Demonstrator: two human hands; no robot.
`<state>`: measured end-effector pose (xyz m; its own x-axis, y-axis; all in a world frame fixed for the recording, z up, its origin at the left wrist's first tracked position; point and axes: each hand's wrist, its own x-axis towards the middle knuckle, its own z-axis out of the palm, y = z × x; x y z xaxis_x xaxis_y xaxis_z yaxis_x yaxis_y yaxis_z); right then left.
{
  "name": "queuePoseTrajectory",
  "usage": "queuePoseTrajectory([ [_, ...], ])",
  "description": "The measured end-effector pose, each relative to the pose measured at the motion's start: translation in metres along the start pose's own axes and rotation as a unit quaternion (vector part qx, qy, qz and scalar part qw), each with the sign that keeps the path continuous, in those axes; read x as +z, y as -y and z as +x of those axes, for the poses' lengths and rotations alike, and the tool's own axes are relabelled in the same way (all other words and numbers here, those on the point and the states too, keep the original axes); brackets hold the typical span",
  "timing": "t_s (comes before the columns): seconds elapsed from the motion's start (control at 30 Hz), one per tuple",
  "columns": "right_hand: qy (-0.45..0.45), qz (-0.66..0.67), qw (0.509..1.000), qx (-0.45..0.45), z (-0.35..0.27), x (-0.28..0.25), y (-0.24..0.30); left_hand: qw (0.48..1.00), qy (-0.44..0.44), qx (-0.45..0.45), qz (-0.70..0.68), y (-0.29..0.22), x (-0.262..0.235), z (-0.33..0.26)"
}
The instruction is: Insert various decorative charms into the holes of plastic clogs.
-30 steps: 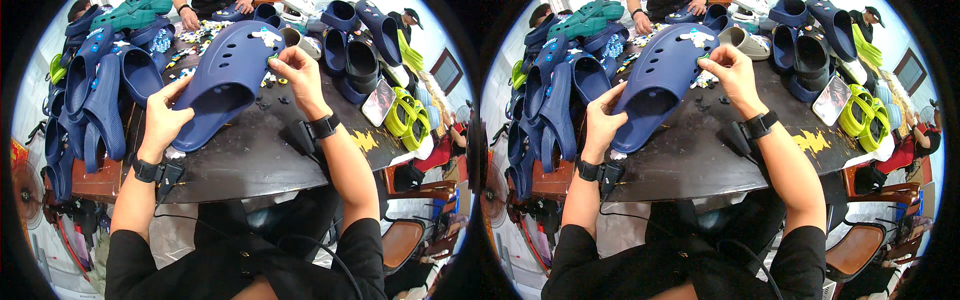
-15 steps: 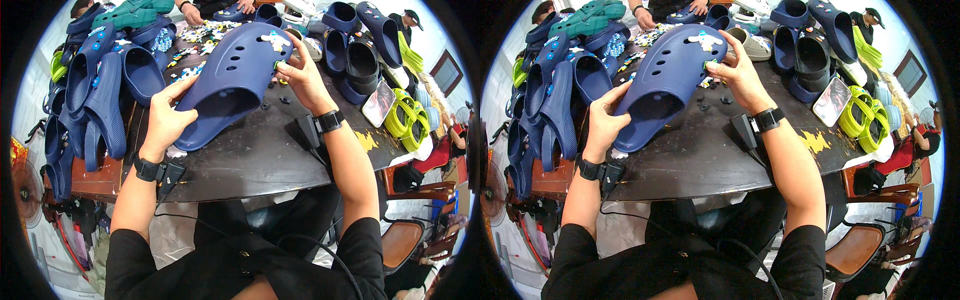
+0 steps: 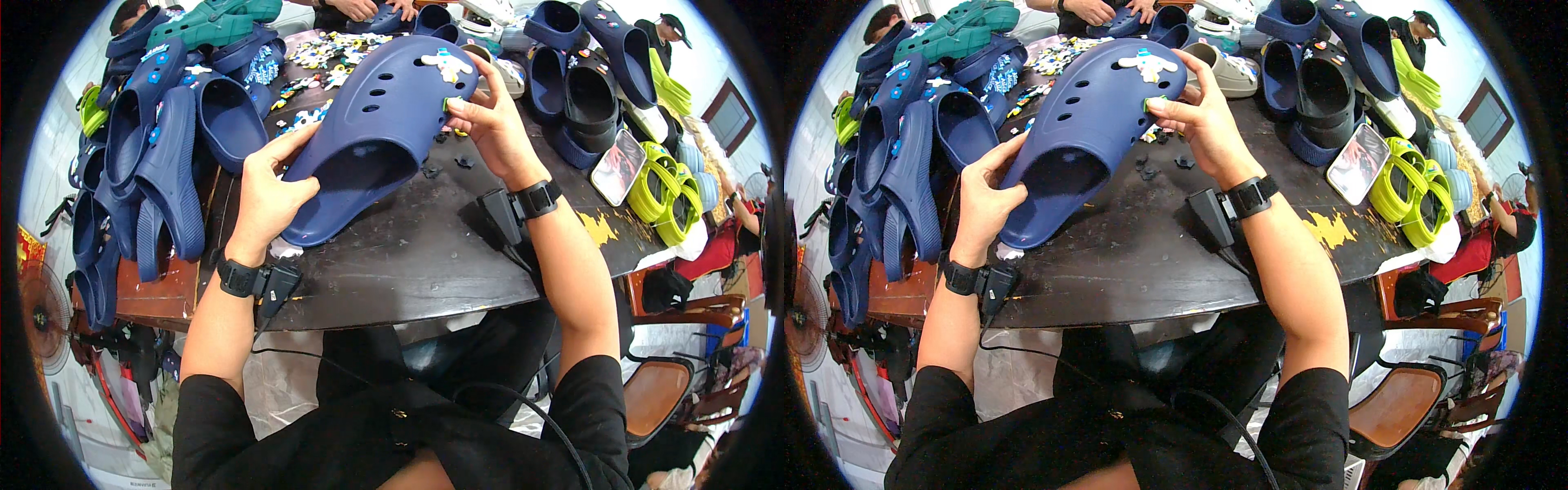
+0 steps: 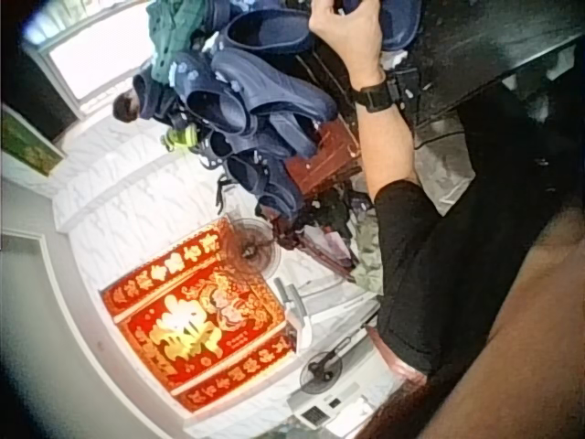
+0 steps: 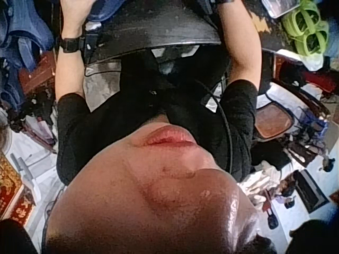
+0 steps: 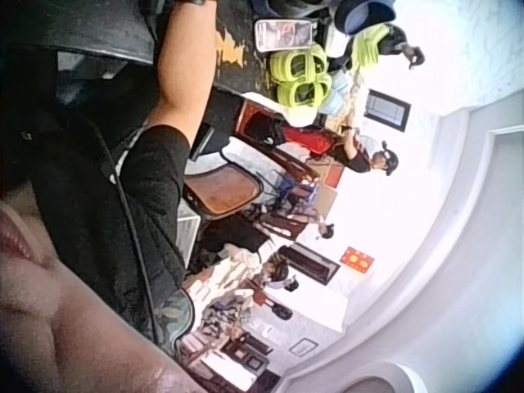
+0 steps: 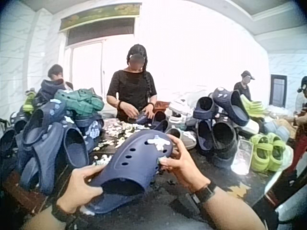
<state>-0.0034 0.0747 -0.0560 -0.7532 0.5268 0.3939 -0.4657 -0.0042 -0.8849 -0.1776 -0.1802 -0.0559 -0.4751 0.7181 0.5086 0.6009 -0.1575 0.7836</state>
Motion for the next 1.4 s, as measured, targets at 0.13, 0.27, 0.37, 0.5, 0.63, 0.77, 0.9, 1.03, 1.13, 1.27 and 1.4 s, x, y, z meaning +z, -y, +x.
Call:
queuePoseTrajectory([
  [0.13, -0.003, 0.014, 1.0, 0.0, 0.0, 0.001, 0.001, 1.0, 0.003, -0.003, 0.0, 0.0, 0.0, 0.0],
  [0.27, -0.01, 0.012, 1.0, 0.001, 0.0, 0.001, 0.001, 1.0, 0.005, -0.003, -0.005, 0.001, 0.0, 0.0],
  [0.37, -0.016, 0.011, 1.0, -0.002, 0.0, 0.002, 0.0, 1.0, 0.004, 0.003, 0.001, 0.001, 0.0, 0.001],
  [0.5, -0.02, 0.011, 1.0, -0.003, 0.0, 0.003, 0.0, 1.0, 0.001, -0.006, -0.006, 0.0, 0.001, 0.0],
  [0.63, -0.029, 0.007, 1.0, 0.003, -0.001, 0.004, 0.001, 1.0, 0.0, 0.0, 0.005, -0.001, 0.001, 0.0],
  [0.77, -0.035, 0.006, 0.999, 0.009, -0.001, 0.004, 0.001, 1.0, 0.002, 0.002, 0.006, -0.001, 0.001, 0.0],
  [0.9, -0.029, 0.011, 0.999, 0.016, 0.0, 0.0, -0.002, 1.0, 0.003, -0.001, 0.0, 0.002, 0.001, 0.001],
  [1.03, -0.02, 0.022, 0.999, 0.027, 0.002, -0.002, -0.006, 1.0, 0.005, -0.006, 0.017, 0.004, 0.003, 0.002],
  [1.13, -0.021, 0.006, 0.999, 0.034, 0.002, -0.003, -0.008, 0.996, 0.017, -0.019, 0.084, 0.003, 0.004, 0.004],
  [1.27, 0.007, -0.028, 0.999, 0.013, 0.003, -0.004, -0.006, 0.988, 0.037, -0.089, 0.12, -0.001, 0.001, 0.003],
  [1.4, 0.01, -0.016, 1.0, 0.003, 0.005, -0.007, -0.001, 0.992, 0.006, -0.108, 0.071, 0.002, 0.001, 0.005],
])
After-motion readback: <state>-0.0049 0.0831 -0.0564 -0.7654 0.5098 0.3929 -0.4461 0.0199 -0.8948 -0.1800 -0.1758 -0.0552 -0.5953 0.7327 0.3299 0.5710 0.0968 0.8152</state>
